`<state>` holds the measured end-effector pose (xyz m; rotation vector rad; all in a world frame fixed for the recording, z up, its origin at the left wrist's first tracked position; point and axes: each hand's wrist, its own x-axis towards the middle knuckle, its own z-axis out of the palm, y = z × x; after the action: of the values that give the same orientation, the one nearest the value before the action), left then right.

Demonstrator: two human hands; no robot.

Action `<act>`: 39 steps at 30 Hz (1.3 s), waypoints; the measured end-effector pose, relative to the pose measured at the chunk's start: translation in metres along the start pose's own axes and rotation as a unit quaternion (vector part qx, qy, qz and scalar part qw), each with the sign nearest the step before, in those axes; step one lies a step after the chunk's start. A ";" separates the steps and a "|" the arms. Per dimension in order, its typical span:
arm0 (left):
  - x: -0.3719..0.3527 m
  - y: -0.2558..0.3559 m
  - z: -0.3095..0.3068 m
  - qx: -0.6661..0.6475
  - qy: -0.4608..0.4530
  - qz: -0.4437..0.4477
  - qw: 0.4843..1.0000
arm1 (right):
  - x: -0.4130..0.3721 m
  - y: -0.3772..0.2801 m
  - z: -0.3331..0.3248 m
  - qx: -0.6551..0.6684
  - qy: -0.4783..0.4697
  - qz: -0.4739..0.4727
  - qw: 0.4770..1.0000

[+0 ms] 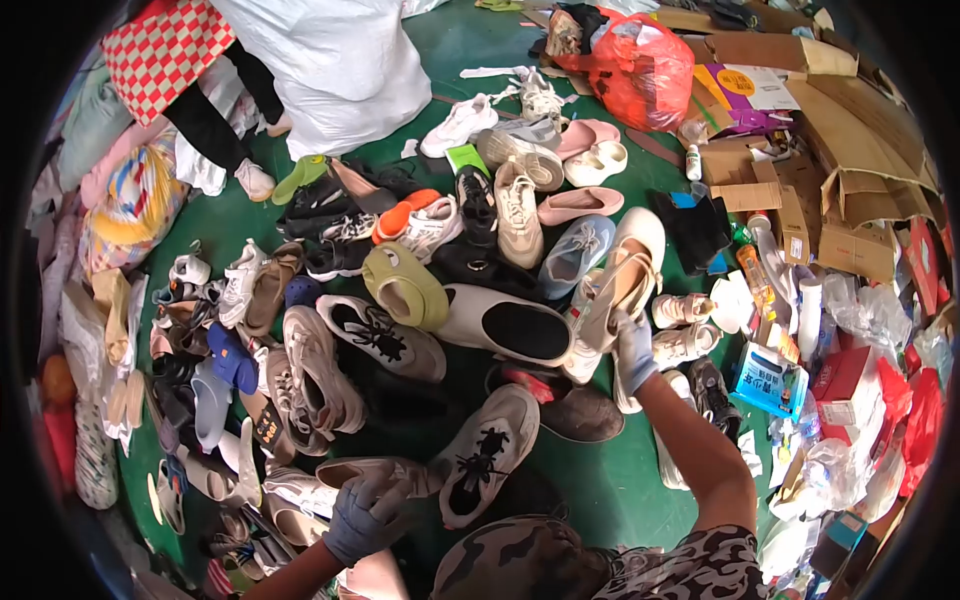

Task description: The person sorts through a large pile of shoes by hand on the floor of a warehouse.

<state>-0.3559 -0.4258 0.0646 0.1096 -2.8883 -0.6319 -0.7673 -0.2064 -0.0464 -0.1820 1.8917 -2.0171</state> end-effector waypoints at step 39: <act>-0.205 -0.121 0.043 0.099 0.153 -0.368 0.912 | -0.047 -0.086 0.217 -0.636 -0.492 -0.279 0.525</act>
<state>-0.1588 -0.4958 -0.0578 1.2433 -2.5284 -0.3609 -0.6653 -0.3902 0.0650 -1.9439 1.9684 0.0885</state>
